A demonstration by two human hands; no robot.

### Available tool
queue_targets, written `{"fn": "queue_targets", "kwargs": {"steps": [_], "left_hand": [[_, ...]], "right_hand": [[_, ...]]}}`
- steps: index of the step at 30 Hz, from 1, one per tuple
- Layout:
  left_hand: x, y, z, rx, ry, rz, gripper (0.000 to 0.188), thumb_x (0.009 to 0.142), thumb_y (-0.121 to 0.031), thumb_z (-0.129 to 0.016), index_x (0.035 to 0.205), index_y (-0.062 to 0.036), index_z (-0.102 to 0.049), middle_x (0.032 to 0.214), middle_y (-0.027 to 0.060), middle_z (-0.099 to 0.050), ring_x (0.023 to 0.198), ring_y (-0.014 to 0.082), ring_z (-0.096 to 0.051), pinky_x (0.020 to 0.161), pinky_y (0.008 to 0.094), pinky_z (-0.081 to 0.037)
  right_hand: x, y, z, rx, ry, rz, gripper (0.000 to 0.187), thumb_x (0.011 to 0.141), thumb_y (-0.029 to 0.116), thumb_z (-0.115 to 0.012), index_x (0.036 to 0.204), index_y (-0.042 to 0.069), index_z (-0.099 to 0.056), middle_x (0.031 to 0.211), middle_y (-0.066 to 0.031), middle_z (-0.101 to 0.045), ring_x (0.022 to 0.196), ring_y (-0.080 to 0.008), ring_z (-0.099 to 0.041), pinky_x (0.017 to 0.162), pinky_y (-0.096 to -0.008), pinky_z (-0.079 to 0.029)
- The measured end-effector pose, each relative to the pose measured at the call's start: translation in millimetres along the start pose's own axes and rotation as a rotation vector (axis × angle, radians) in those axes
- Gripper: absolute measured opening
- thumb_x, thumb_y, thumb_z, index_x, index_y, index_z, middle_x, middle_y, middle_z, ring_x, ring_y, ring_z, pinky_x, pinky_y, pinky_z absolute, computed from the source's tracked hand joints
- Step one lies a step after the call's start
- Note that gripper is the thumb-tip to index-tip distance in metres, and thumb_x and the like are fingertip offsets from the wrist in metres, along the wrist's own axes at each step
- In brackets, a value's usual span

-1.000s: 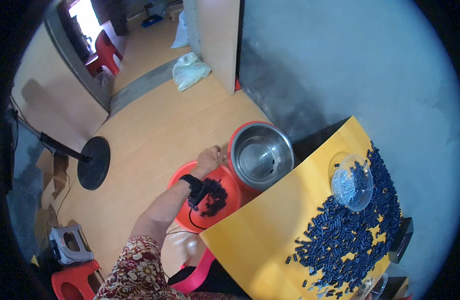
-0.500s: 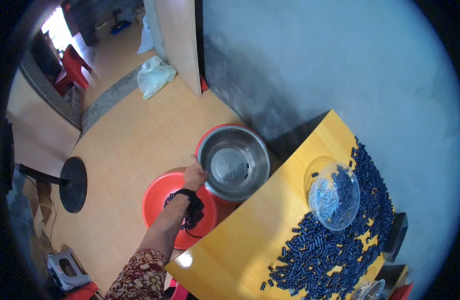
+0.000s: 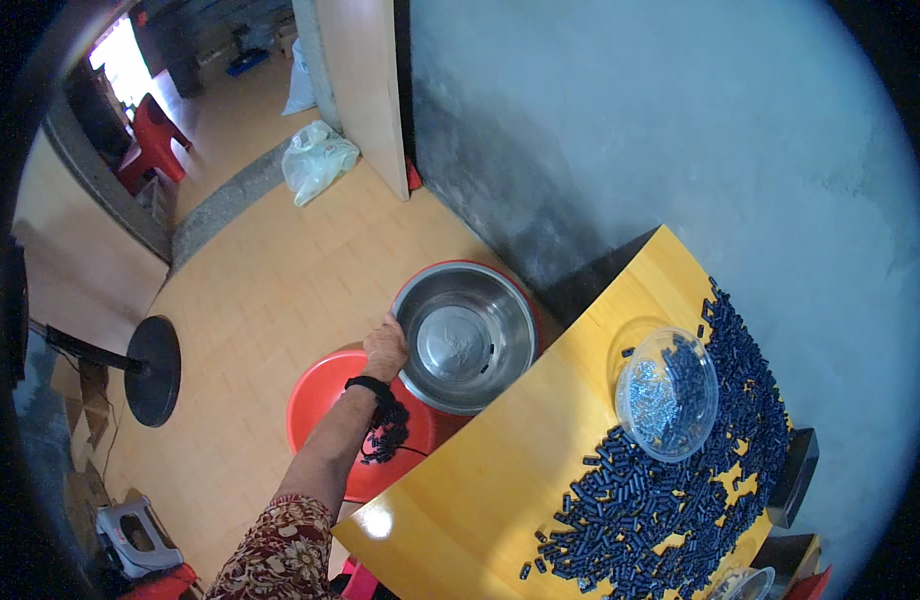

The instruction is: Sorting small black and silver industrial components into various plastic and metal containers on a table.

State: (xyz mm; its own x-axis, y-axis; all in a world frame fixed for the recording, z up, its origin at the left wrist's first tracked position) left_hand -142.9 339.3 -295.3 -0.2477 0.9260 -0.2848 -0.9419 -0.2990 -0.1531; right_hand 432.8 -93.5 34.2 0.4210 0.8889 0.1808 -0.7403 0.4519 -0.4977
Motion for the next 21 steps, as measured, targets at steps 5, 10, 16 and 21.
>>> {"fn": "queue_targets", "kwargs": {"steps": [5,10,16,21], "left_hand": [[-11.1,-7.1,18.3,-0.119,-0.003,-0.024,0.043,0.088,-0.021,-0.065,0.118,0.0016,-0.043,0.098,0.0218,-0.071,0.096,0.0365,-0.072,0.081,0.0442,-0.058],[-1.8,11.5,3.2,-0.088,0.037,0.001,0.042,0.089,-0.018,-0.065,0.119,0.0005,-0.043,0.103,0.0223,-0.071,0.097,0.0374,-0.071,0.083,0.0447,-0.057],[7.8,-7.1,3.9,0.040,-0.001,-0.108,0.044,0.087,-0.013,-0.065,0.120,0.0099,-0.047,0.101,0.0201,-0.072,0.093,0.0318,-0.073,0.082,0.0406,-0.058],[16.8,-3.8,1.7,0.322,-0.130,-0.169,0.053,0.086,-0.017,-0.069,0.125,0.0109,-0.045,0.093,0.0131,-0.073,0.083,0.0212,-0.075,0.071,0.0337,-0.059]], "right_hand": [[-8.4,-9.5,4.4,-0.062,0.036,-0.028,0.043,0.101,0.032,-0.048,0.129,0.001,-0.061,0.113,-0.0174,-0.069,0.095,-0.0291,-0.068,0.080,-0.0384,-0.054],[-13.8,-16.0,7.4,-0.109,0.075,-0.043,0.043,0.101,0.031,-0.048,0.130,0.001,-0.060,0.113,-0.0173,-0.069,0.096,-0.0291,-0.067,0.081,-0.0383,-0.054],[-11.3,-12.8,3.5,-0.143,0.110,-0.016,0.041,0.101,0.029,-0.048,0.130,0.002,-0.060,0.114,-0.0173,-0.069,0.098,-0.0291,-0.067,0.082,-0.0382,-0.054],[-1.6,-1.2,-6.7,-0.131,0.126,0.033,0.041,0.101,0.027,-0.048,0.131,0.002,-0.059,0.115,-0.0172,-0.068,0.099,-0.0292,-0.067,0.083,-0.0381,-0.053]]}}
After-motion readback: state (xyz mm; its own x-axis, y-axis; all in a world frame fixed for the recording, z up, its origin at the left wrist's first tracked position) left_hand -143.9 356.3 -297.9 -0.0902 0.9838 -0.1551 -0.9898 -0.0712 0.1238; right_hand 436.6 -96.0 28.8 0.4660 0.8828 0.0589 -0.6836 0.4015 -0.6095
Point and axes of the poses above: each hand's wrist, its own x-axis towards the middle knuckle, its own z-axis out of the back of the hand, y = z × x, the point moved 4 cm from there along x, towards the middle knuckle
